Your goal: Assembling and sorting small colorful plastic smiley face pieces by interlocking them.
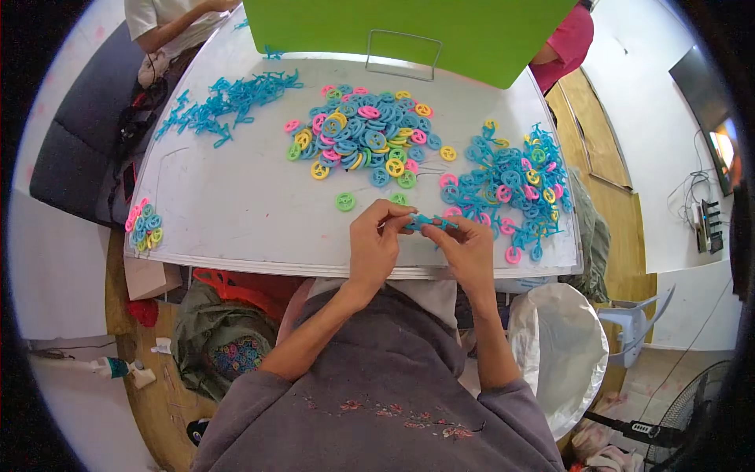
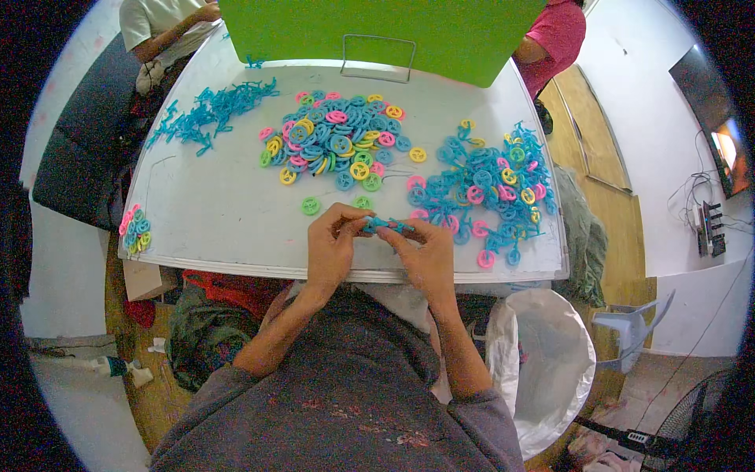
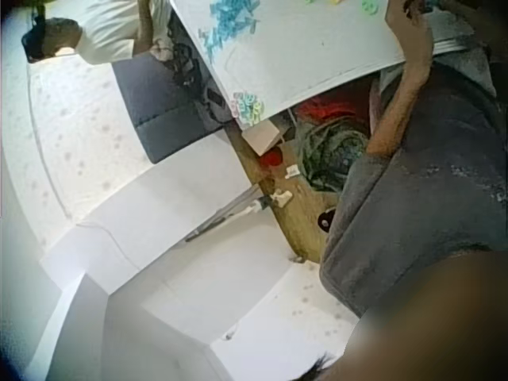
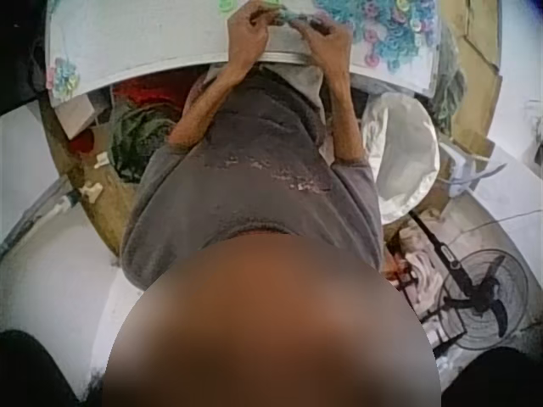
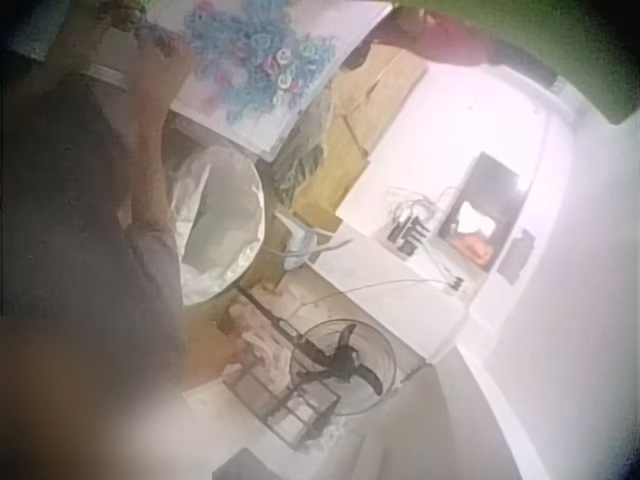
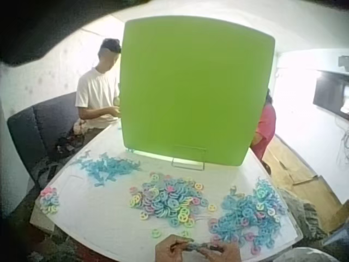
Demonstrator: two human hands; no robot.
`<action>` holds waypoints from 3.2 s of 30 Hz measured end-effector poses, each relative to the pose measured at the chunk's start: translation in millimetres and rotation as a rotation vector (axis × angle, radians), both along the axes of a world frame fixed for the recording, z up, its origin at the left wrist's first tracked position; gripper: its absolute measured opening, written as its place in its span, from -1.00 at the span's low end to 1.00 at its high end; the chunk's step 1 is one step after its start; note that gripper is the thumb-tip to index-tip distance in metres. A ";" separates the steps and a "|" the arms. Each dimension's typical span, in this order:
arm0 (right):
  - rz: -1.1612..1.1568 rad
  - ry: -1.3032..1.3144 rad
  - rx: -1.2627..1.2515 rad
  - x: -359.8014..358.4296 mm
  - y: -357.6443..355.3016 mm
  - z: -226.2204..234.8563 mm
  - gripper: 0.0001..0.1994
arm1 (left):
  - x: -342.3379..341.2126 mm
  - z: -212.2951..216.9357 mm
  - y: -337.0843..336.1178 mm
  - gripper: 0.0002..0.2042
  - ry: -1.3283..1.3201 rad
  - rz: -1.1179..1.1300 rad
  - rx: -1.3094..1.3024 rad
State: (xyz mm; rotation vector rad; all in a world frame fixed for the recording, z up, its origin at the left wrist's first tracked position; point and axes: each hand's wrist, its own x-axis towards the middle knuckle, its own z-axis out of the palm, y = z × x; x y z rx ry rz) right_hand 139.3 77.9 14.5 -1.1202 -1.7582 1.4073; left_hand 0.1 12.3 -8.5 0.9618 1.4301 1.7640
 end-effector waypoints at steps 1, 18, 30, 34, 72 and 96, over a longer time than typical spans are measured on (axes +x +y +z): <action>0.000 0.044 -0.111 -0.5 -0.4 1.5 -0.82 | 0.1 0.5 -0.4 -0.89 0.000 0.000 0.000; -0.102 0.113 0.069 -11.4 -12.3 -10.0 -0.86 | -9.5 5.3 0.3 -0.91 0.060 -0.045 0.018; -0.196 -0.068 0.176 64.9 12.6 -2.8 -0.86 | -2.0 18.8 28.3 -0.70 0.481 -0.223 -0.055; -0.458 -0.215 0.270 95.8 27.7 0.1 -0.82 | -22.5 11.2 100.0 -0.65 1.151 -0.097 0.081; -0.025 -0.428 0.910 -153.1 184.8 -24.2 -0.51 | -158.3 28.9 82.4 -0.57 1.256 0.249 -0.046; 0.043 -0.213 0.872 -210.1 164.6 -30.8 -0.50 | -294.3 20.2 64.7 -0.61 1.578 0.461 -0.351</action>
